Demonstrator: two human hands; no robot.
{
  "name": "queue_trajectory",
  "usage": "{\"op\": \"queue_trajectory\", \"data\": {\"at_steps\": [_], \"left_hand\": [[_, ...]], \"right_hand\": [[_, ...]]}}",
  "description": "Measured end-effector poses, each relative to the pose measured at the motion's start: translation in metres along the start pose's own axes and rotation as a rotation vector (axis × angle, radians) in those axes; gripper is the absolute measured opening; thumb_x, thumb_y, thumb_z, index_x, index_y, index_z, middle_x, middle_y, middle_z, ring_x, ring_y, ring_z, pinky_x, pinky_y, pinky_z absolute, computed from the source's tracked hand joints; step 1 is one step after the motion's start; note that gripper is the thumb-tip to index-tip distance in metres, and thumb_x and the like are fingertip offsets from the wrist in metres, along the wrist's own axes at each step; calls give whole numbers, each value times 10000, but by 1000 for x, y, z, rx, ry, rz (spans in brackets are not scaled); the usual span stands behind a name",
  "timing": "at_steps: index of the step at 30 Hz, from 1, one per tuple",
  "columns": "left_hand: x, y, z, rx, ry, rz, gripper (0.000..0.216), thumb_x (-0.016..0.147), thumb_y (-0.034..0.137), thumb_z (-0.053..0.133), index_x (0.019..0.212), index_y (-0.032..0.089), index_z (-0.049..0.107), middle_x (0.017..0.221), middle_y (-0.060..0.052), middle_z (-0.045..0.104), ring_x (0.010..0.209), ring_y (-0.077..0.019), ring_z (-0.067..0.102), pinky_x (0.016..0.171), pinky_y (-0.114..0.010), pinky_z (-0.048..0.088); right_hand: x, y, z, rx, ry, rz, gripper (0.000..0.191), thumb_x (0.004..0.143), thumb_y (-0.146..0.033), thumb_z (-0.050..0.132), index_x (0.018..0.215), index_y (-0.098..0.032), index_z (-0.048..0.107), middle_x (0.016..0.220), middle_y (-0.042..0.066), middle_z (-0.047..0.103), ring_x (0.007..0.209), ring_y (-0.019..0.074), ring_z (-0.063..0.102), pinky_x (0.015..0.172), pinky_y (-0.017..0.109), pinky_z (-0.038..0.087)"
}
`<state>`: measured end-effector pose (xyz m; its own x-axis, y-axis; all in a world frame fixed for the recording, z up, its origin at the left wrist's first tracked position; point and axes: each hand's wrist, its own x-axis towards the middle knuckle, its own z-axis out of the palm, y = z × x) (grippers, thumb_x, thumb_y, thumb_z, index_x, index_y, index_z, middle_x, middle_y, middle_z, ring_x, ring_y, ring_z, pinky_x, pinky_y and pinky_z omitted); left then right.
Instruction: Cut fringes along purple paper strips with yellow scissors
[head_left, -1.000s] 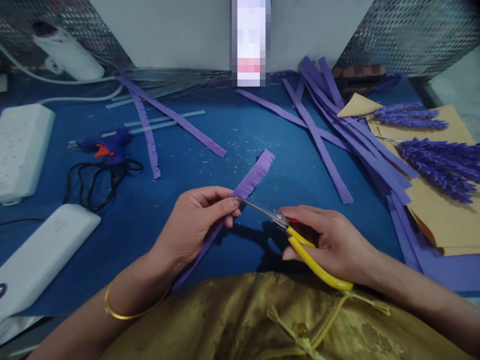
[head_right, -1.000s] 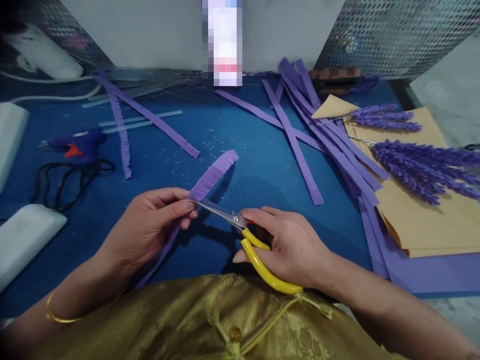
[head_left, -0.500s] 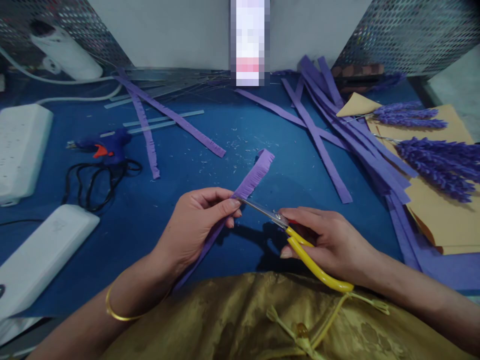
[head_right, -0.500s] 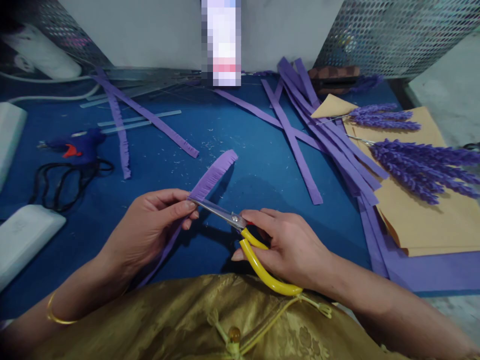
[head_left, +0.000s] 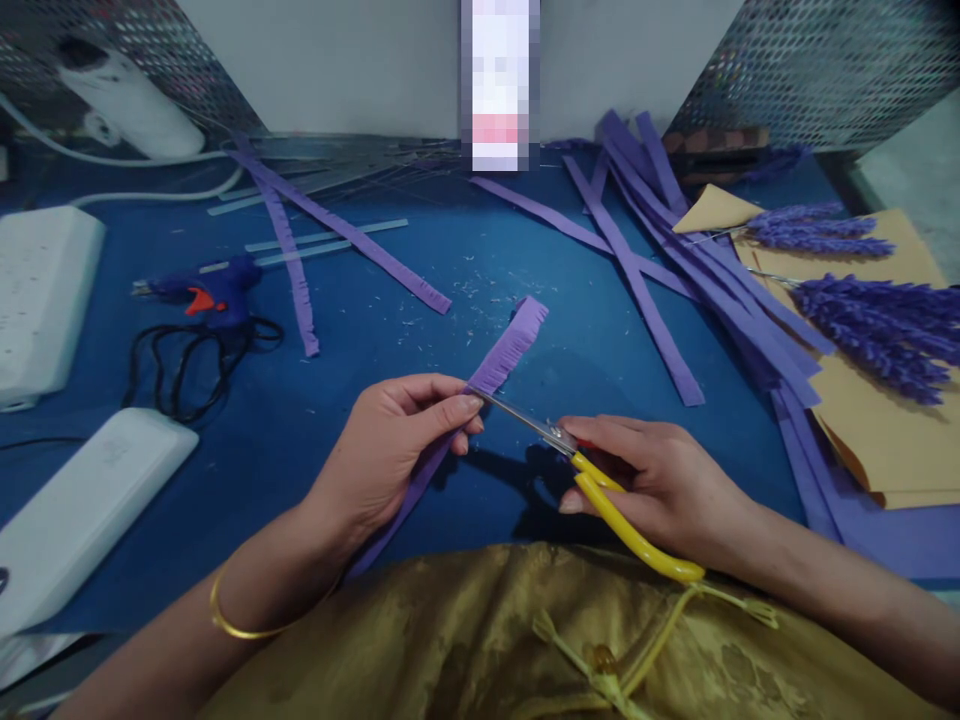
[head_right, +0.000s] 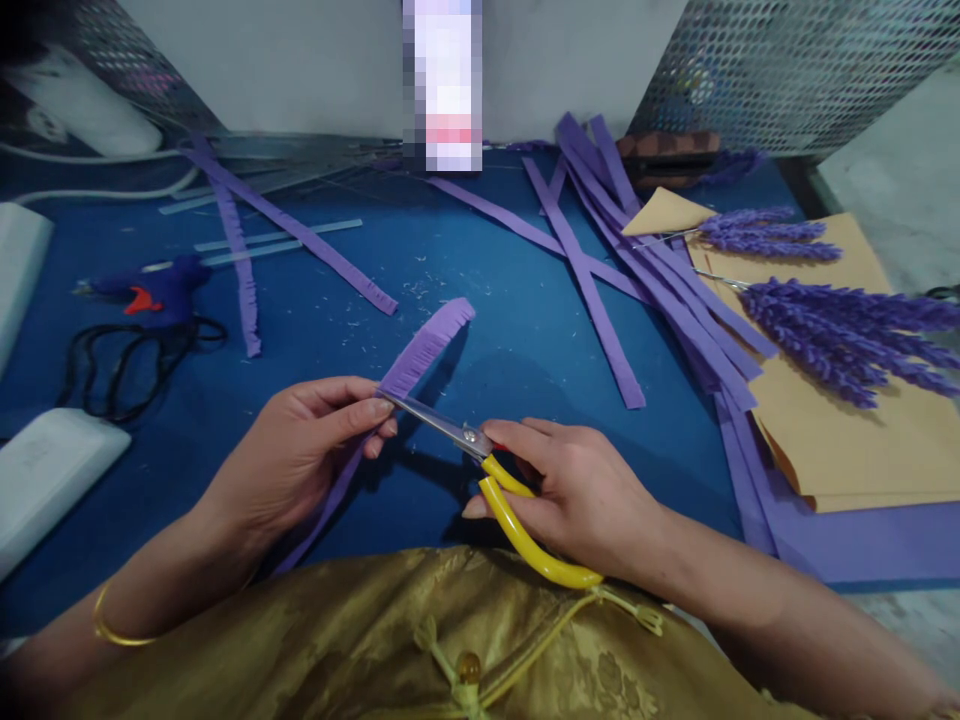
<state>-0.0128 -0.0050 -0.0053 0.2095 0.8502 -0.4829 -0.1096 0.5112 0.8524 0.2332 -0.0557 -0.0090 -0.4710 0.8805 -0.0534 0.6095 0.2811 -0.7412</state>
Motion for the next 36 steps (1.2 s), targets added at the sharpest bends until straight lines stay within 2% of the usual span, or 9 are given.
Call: {"op": "queue_trajectory", "data": {"at_steps": [7, 13, 17, 22, 27, 31, 36], "left_hand": [[-1, 0, 1, 2, 9, 8, 67, 736, 238, 807, 726, 179, 776, 648, -4, 714, 509, -71, 577, 504, -168, 457], [-1, 0, 3, 50, 32, 35, 72, 753, 246, 793, 718, 188, 768, 645, 5, 710, 524, -71, 579, 523, -168, 455], [-1, 1, 4, 47, 36, 23, 85, 737, 249, 795, 697, 183, 760, 629, 2, 700, 510, -80, 567, 508, -185, 444], [0, 5, 2, -4, -15, -16, 91, 707, 222, 796, 650, 170, 748, 575, 3, 668, 475, -65, 526, 482, -173, 409], [2, 8, 1, -84, -89, -97, 114, 679, 224, 815, 627, 151, 744, 535, 0, 641, 450, -52, 498, 456, -157, 373], [2, 8, 0, -90, -89, -105, 124, 676, 242, 831, 640, 155, 750, 553, -2, 649, 467, -61, 510, 476, -168, 397], [2, 6, -1, -4, -60, -47, 81, 706, 228, 811, 675, 170, 764, 603, -4, 684, 502, -70, 543, 504, -175, 420]], "right_hand": [[1, 0, 0, -8, 0, 9, 486, 937, -587, 585, 1115, -146, 686, 733, 29, 629, 611, 149, 529, 574, 254, 400], [0, -1, 1, 31, 4, 28, 435, 926, -561, 616, 1098, -169, 696, 852, 67, 710, 675, 169, 611, 620, 268, 450], [1, -2, 1, 52, -14, 40, 423, 923, -557, 621, 1076, -171, 702, 843, 61, 713, 676, 167, 614, 622, 265, 459], [3, -4, -1, 124, -40, 49, 417, 921, -558, 623, 1043, -168, 702, 793, 31, 676, 663, 153, 582, 609, 250, 447], [3, -5, -2, 294, -127, 148, 371, 898, -544, 658, 883, -174, 692, 753, -1, 616, 640, 136, 531, 571, 228, 445], [3, -2, -2, 314, -115, 159, 351, 888, -527, 679, 910, -179, 711, 781, 5, 638, 660, 143, 542, 585, 233, 465], [1, 0, 1, 247, -56, 125, 373, 890, -542, 670, 981, -183, 718, 823, 23, 671, 681, 152, 579, 615, 242, 485]]}}
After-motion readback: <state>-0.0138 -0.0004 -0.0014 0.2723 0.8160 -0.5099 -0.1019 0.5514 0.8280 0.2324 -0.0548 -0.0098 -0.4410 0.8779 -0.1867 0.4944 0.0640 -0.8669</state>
